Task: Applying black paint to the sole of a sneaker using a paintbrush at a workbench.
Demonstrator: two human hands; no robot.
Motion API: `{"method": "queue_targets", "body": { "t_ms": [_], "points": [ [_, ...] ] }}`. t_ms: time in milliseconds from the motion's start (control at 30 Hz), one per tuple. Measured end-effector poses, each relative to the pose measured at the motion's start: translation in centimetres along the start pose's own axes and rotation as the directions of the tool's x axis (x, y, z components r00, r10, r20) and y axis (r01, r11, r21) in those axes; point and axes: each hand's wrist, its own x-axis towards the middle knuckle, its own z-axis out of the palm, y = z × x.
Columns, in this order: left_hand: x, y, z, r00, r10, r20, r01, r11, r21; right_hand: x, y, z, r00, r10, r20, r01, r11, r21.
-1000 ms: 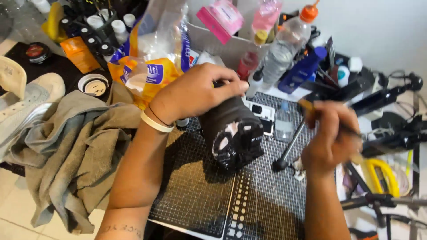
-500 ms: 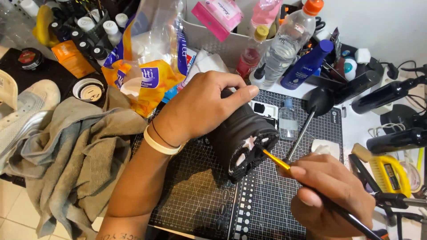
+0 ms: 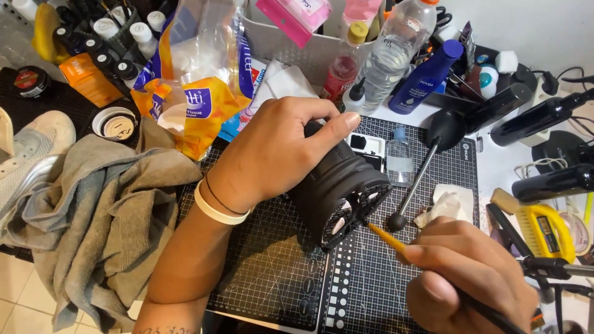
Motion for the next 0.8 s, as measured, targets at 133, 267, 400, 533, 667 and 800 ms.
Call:
{"method": "queue_targets", "body": {
  "t_ms": [133,267,400,533,667,800],
  "points": [
    [-0.1,0.2,0.3,1.000,0.012,-0.013,-0.012,1.000,0.021,-0.3,0.5,-0.3,0.999,-0.049,0.016,0.049,0.999,-0.013],
    [-0.2,0.2,0.3,1.000,0.029,-0.008,-0.029,0.999,0.028,-0.1,0.2,0.4,0.995,-0.074,-0.063,0.076,0.997,0.019],
    [-0.2,0.2,0.4,1.000,0.012,-0.003,-0.012,1.000,0.016,-0.4,0.8,0.1,0.998,-0.031,-0.052,0.031,0.999,-0.009],
    [-0.3,0.4,0.3,1.000,-0.005,-0.007,0.005,1.000,0.000,-0.2,1.9,0.6,0.993,-0.091,-0.073,0.103,0.977,0.184],
    [-0.4,0.5,0.4,1.000,-0.002,-0.009,0.002,1.000,0.006,-0.4,1.4,0.3,0.996,-0.044,-0.082,0.053,0.992,0.118],
    [-0.5,0.6,0.5,1.000,0.016,-0.020,-0.015,0.999,0.031,0.2,0.5,0.2,0.993,-0.113,-0.039,0.115,0.992,0.048]
  ]
}}
